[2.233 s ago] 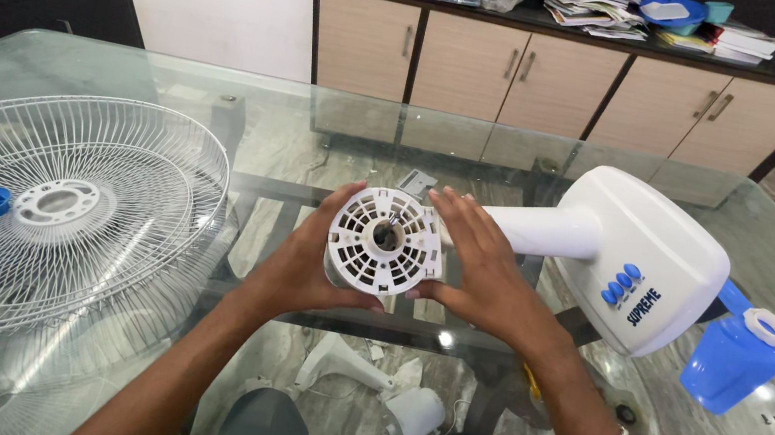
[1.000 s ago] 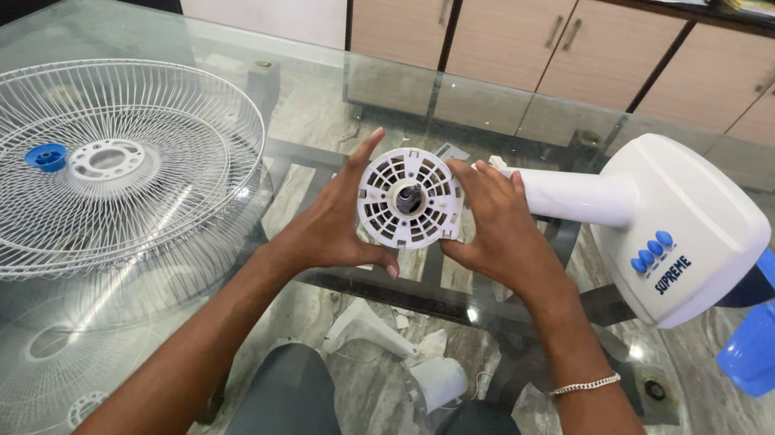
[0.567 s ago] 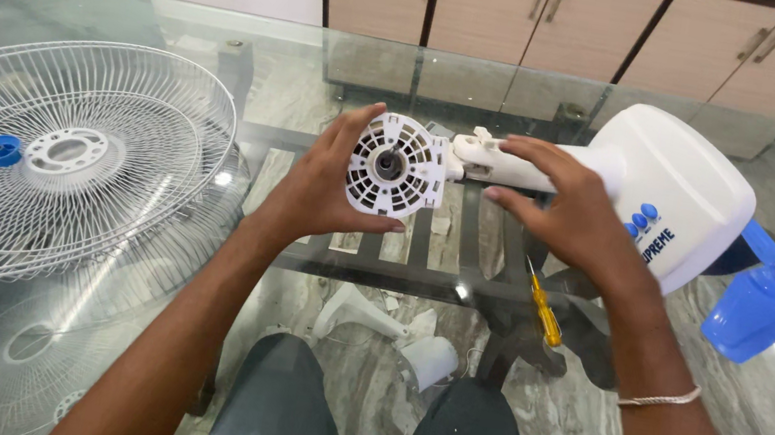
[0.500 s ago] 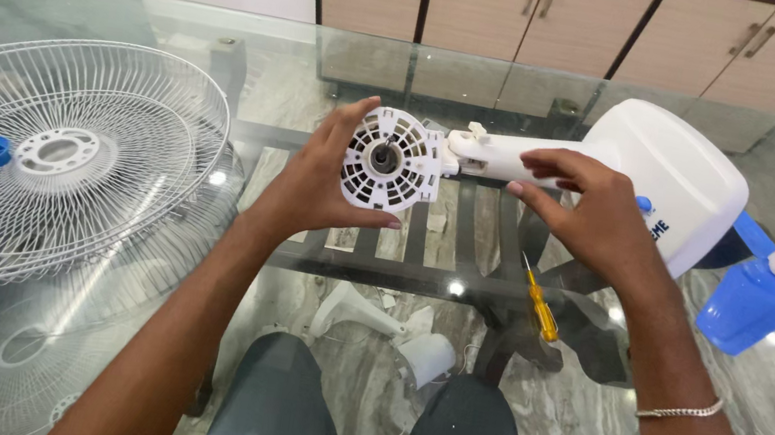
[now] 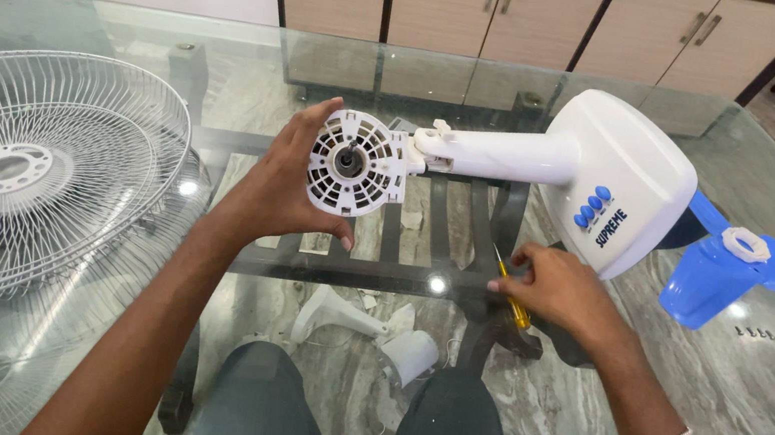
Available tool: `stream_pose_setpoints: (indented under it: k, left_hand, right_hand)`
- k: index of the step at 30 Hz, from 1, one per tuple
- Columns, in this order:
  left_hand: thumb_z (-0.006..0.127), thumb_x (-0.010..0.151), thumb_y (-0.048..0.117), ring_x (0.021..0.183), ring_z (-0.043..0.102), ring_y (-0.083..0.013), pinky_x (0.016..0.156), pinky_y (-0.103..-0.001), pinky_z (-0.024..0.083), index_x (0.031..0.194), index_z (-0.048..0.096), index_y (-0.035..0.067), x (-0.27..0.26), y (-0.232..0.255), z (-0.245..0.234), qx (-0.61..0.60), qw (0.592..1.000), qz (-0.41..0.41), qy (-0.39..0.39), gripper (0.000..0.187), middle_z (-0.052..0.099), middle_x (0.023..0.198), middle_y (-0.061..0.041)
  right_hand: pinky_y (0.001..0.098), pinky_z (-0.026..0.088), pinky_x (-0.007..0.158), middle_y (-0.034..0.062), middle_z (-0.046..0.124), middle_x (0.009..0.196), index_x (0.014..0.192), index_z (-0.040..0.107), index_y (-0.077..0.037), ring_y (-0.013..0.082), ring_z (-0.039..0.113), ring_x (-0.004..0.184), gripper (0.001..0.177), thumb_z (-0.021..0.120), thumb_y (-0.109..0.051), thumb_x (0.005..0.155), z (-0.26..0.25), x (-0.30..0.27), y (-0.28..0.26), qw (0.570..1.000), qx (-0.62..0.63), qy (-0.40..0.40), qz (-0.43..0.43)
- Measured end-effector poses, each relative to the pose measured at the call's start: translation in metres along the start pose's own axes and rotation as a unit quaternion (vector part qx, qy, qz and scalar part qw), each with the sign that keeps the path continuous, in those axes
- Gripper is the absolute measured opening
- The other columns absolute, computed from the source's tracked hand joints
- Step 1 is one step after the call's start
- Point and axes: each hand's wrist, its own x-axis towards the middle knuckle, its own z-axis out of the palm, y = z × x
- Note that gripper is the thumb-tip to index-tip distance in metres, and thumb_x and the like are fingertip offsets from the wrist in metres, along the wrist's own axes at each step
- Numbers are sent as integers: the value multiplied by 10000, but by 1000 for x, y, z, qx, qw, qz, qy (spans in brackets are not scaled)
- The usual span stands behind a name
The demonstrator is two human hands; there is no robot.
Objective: The person disassembles a white Supreme brand fan on a glass table. They use a yellow screwdriver to remove screws from the fan's rear housing, then separate the motor assembly from the casing and place the parts on the table.
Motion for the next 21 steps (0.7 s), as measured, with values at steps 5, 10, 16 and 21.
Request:
stream_pose_setpoints:
  k: [5,10,16,21]
  left_hand:
    - [1021,415,566,1435,430,-444,1172,-558,399,1583,226,67,1,-1,5,37,999,-13,2,1498,427,1530,-242]
    - [1000,471,595,1412,458,-433,1157,-557,423,1581,228,61,3,-5,7,55,998,-20,4,1453,444,1510,-244]
    - [1000,476,583,1362,522,-416,1123,-540,469,1578,248,62,2,-6,8,38,999,-28,6,1433,475,1464,-239]
    - [1003,499,548,1304,584,-404,1083,-507,516,1561,289,60,3,-1,6,47,998,-25,19,1370,519,1418,-227]
  right_hand:
    - [380,588,777,105,794,899,1188,714,-82,228,766,821,448,780,-334,824,7,6,4,998,55,-37,-10]
    - [330,575,725,76,776,853,1140,759,-65,178,731,761,371,765,-290,845,-5,9,15,981,170,79,-43]
    - [272,547,674,60,709,924,1236,682,-53,119,682,779,322,718,-178,942,-20,0,10,898,353,251,-74]
    - [280,555,696,74,675,981,1314,548,-18,135,660,819,255,568,-118,1080,-22,-4,2,821,466,297,-144]
